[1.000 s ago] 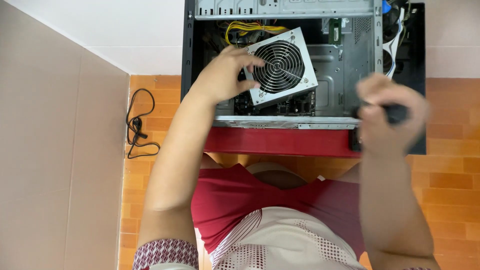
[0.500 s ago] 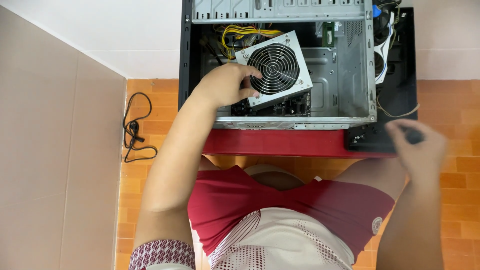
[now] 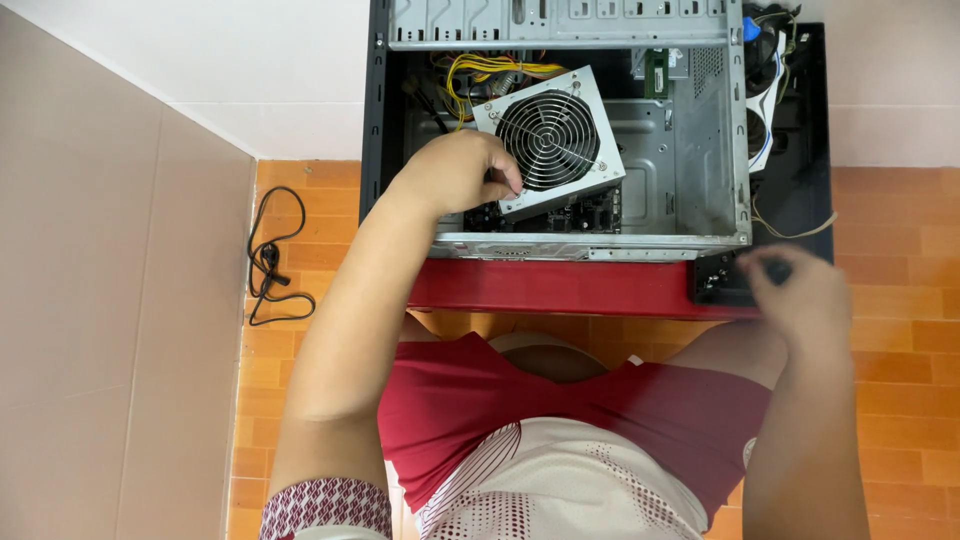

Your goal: The person installs a power supply unit into an open desktop computer case. They place the unit into the case, then use a screwdriver to fasten it with screws at multiple points along the mounting bracket.

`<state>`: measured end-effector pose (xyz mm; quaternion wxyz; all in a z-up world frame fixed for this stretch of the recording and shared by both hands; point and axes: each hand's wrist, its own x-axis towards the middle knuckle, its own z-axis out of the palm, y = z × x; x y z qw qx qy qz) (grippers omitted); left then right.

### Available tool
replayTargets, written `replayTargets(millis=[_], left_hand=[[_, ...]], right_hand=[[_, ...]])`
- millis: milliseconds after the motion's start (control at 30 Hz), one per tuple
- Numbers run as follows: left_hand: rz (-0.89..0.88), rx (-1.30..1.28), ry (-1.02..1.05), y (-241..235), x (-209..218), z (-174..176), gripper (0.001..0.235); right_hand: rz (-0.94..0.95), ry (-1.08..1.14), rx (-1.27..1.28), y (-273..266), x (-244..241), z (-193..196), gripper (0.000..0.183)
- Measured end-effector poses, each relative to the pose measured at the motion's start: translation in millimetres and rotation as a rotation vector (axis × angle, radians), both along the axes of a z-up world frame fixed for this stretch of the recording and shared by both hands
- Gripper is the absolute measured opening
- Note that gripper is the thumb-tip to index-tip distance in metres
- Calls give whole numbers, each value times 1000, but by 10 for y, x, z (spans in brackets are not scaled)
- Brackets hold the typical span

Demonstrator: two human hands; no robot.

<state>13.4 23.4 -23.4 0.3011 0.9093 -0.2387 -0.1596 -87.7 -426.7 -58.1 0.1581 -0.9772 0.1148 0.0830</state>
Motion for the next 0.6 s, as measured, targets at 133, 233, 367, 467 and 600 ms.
replayTargets(millis=[133,233,367,467,600], left_hand=[[-6,12,28,-16,-16,41,15],[2,33,33,-25,-15,48,15],[-24,53,78,-32,11,25,13],[10,59,35,-35,-9,35,7],[299,179,-122,17,46,4,13]], right_hand=[[134,-526,203,-134,156,34,12],[105,-888,462,-133,358,226,20],[-72,-841,934,-66,615,412,21],[32,-799,1084,397,678,746,16],[562,-707,1211,1100,897,1023,18]])
